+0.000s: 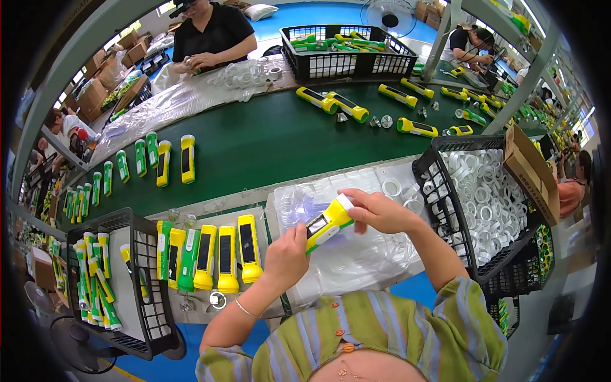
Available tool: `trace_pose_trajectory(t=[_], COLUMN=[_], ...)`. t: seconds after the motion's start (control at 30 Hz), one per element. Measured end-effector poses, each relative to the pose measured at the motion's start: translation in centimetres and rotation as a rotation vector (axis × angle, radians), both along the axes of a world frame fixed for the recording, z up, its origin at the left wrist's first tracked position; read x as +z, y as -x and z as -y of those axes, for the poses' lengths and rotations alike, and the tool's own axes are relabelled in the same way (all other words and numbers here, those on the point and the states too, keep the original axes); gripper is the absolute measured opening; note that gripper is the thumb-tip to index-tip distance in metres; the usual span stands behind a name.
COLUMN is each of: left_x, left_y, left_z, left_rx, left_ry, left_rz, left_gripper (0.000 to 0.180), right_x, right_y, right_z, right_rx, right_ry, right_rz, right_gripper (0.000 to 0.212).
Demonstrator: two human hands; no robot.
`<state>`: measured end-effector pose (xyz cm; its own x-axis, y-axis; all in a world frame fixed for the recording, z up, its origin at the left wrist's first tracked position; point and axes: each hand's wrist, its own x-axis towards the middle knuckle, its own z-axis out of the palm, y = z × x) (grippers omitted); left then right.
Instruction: Assembling components of handheld flashlights on a factory assembly line.
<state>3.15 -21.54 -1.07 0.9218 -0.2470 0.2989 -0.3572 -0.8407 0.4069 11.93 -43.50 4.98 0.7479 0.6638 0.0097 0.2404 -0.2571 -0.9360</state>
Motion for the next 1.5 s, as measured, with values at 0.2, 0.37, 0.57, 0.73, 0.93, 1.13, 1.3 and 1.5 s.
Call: trace_pose_trajectory(t=[0.2, 0.37, 0.57, 0.73, 0.93, 1.13, 1.3, 1.5], left_x=[0.5, 1.5, 1.9, 2.8, 2.1, 2.6, -2.0, -1.4], left_y=[0.6, 0.7, 0.9, 0.5, 1.0, 1.1, -0.2, 0.6], left_z=[-0.9, -0.7, -1.5, -1.1, -0.2, 2.5, 3.0, 2.8], left_rx=[-0.183, -0.234, -0.259, -0.186, -0.574, -0.367, -0.476, -0.372], left_ry=[0.361, 0.335, 0.544, 0.457, 1.342, 1.058, 0.993, 1.176], left_rz=[-0.194, -0.293, -0.539, -0.463, -1.243, -0.522, -0.164, -0.518], left_gripper=[0.051, 0.046, 0.043, 0.042, 0.044, 0.036, 0.045, 0.103], right_x=[1.7, 3.0, 4.0, 2.8, 2.1, 4.1, 3.8, 4.8], right_y=[-0.6, -0.5, 0.6, -1.1, 0.3, 4.8, 5.2, 5.8], right_z=[1.0, 0.7, 0.0, 0.6, -2.1, -5.0, -5.2, -5.1], right_rx=[0.172, 0.12, 0.126, 0.048, 0.256, 0.117, 0.139, 0.26], right_ry=[0.318, 0.423, 0.11, 0.3, -0.316, -0.282, -0.306, -0.264], right_rz=[0.31, -0.014, 0.232, -0.029, 0.096, 0.391, 0.347, 0.439], right_gripper=[0.043, 0.052, 0.04, 0.039, 0.039, 0.059, 0.069, 0.068])
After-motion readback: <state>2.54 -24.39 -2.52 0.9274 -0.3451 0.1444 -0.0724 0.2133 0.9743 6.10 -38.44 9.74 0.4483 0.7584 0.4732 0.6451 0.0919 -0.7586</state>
